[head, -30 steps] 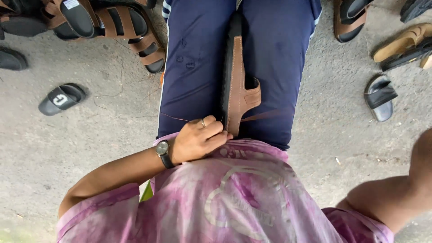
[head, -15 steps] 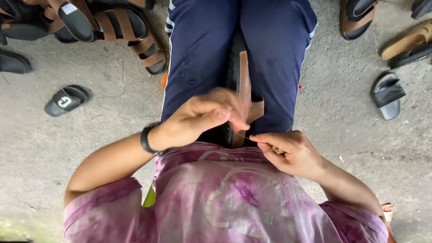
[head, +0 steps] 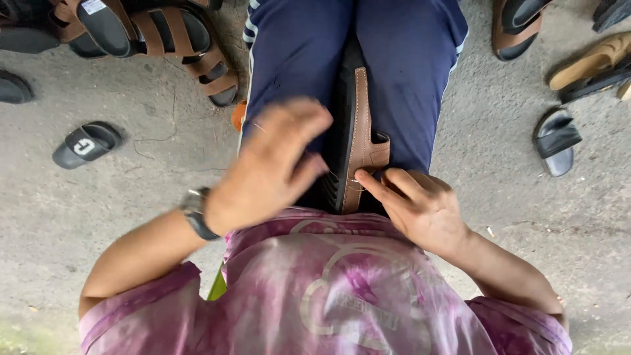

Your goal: Hand-sewing the sole of a brown sandal using a needle and thread

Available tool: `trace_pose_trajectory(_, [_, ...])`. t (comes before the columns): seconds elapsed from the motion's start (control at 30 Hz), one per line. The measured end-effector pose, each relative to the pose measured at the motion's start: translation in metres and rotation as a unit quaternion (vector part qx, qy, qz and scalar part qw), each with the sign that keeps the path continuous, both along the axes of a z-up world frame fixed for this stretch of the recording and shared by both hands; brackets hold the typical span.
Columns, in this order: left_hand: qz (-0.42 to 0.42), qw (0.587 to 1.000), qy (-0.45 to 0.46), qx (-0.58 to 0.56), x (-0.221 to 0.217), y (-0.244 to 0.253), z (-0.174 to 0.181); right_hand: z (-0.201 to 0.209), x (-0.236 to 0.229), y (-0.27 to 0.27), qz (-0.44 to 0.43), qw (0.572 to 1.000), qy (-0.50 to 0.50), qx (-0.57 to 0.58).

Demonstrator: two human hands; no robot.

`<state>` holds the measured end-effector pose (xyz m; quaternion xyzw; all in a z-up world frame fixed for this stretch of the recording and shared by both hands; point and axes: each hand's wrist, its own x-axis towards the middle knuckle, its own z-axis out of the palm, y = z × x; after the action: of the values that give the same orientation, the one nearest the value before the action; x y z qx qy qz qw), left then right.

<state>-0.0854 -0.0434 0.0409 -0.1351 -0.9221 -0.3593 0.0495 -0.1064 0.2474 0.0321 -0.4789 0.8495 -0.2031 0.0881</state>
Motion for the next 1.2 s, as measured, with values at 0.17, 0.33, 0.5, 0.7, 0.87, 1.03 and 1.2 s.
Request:
trace_pose_trajectory(0.17, [-0.048, 0.984, -0.110, 0.134, 0.030, 0.028, -0.017, 0.013, -0.003, -0.006, 0.023, 0.997, 0.041, 0.055])
trace_pose_trajectory(0.33, [-0.038, 0.982, -0.100, 0.156, 0.028, 0.031, -0.027, 0.022, -0.002, -0.008, 0.028, 0.988, 0.103, 0.112])
trace_pose_trajectory(0.5, [-0.028, 0.982, -0.057, 0.177, 0.027, 0.038, -0.047, -0.018, 0.016, -0.018, -0.004, 0.993, 0.105, 0.062])
trace_pose_trajectory(0.7, [0.026, 0.991, -0.030, 0.130, 0.042, 0.039, -0.038, -0.028, 0.023, -0.023, -0.073, 0.996, 0.049, -0.015])
trace_pose_trajectory(0.87, [-0.003, 0.683, -0.337, 0.648, 0.046, 0.027, -0.010, -0.027, 0.021, -0.018, -0.086, 0.991, -0.057, -0.085])
trace_pose_trajectory(1.03, [0.021, 0.850, -0.314, 0.422, 0.050, 0.043, -0.051, -0.005, 0.010, -0.027, -0.070, 0.992, -0.046, -0.092])
trace_pose_trajectory(1.2, [0.039, 0.962, -0.167, 0.214, 0.043, 0.058, -0.036, 0.042, -0.012, 0.027, -0.012, 0.987, 0.037, 0.154])
